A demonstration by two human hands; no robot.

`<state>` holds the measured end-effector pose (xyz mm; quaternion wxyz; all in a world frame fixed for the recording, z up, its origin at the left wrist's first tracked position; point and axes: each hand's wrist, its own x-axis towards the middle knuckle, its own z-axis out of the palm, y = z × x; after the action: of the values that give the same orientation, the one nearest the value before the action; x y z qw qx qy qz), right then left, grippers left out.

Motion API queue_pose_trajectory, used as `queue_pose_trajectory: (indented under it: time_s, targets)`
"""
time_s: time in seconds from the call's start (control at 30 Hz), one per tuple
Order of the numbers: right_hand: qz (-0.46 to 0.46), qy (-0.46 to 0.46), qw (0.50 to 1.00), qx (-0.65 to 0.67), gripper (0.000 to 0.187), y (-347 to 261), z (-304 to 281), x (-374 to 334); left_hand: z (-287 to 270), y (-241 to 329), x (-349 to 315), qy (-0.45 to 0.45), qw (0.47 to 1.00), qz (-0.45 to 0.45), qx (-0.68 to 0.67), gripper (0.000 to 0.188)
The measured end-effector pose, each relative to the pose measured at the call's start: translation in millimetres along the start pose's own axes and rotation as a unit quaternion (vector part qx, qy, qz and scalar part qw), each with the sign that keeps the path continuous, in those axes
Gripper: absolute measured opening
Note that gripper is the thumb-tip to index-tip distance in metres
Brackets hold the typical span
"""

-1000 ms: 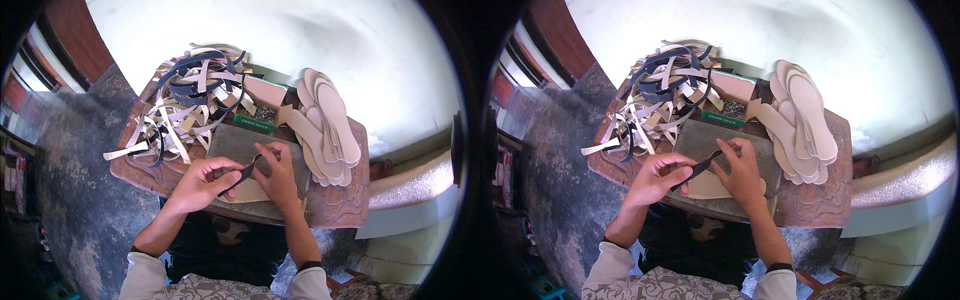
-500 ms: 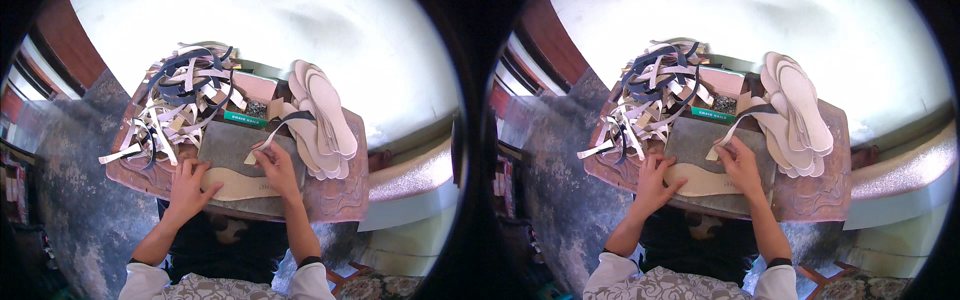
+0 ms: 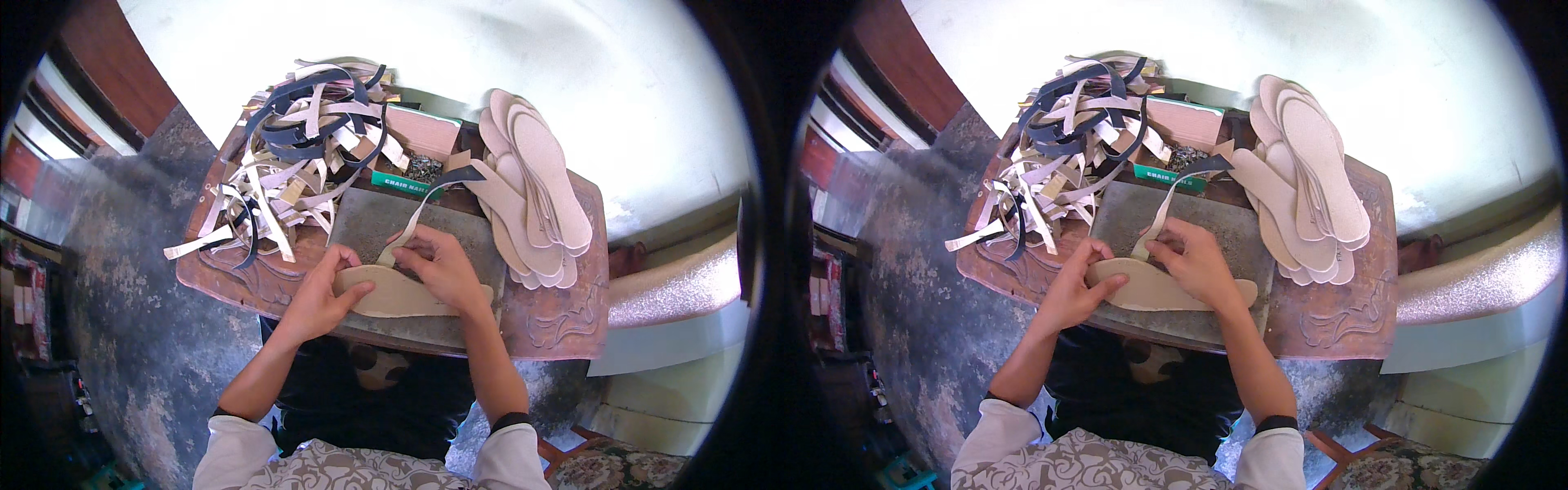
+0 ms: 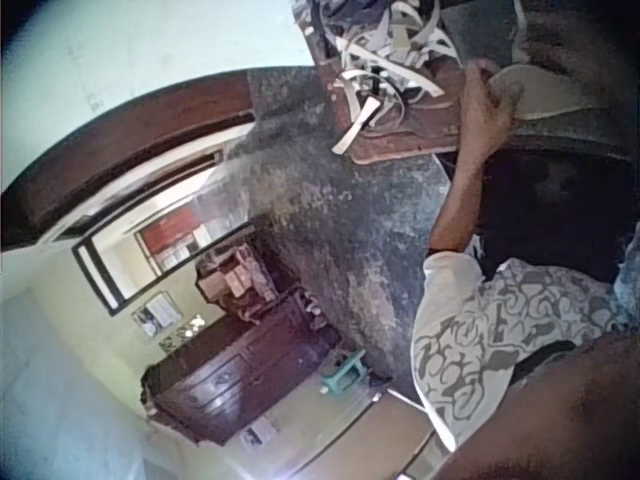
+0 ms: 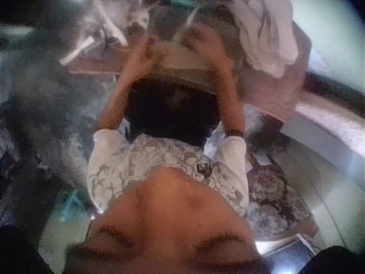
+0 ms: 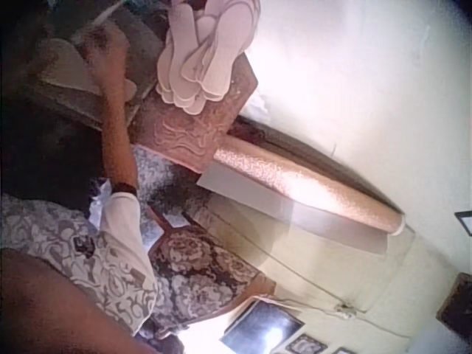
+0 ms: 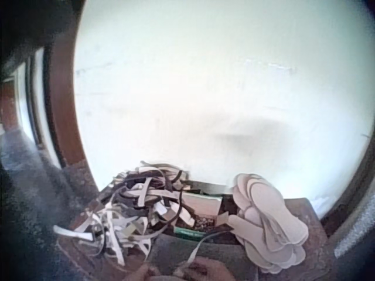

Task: The person assembles a sandal by hand, attaching black and beige straps to a beige sole. They position the straps across the sole and secure them with small metal fasteners, working over a wooden table with a pile of straps and a stack of soles nearby.

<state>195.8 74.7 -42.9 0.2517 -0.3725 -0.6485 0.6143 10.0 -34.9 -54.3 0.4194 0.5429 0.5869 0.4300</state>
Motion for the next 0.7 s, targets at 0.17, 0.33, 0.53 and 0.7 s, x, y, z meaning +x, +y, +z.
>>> queue_pose_trajectory:
  time_s: [0.17, 0.33, 0.53, 0.7]
  targets:
    - [-0.013, -0.037, 0.999, 0.001, 0.02, 0.1, 6.0, 5.8, 8.4, -2.0, 3.8, 0.034, 0.999, 0.023, -0.02, 0.032]
    - [-0.008, -0.05, 0.999, -0.003, 0.018, 0.9, 7.3, 7.6, 7.4, -4.9, 4.1, 0.017, 1.0, -0.022, -0.003, 0.027]
    - [0.012, -0.071, 0.997, -0.024, 0.017, -3.3, 7.4, 8.0, 6.6, -1.6, 4.8, 0.007, 0.999, -0.039, 0.013, 0.028]
    - [-0.012, -0.07, 0.997, -0.034, 0.017, 0.7, 7.9, 8.0, 6.4, -2.9, 4.0, 0.004, 0.998, -0.059, 0.004, 0.03]
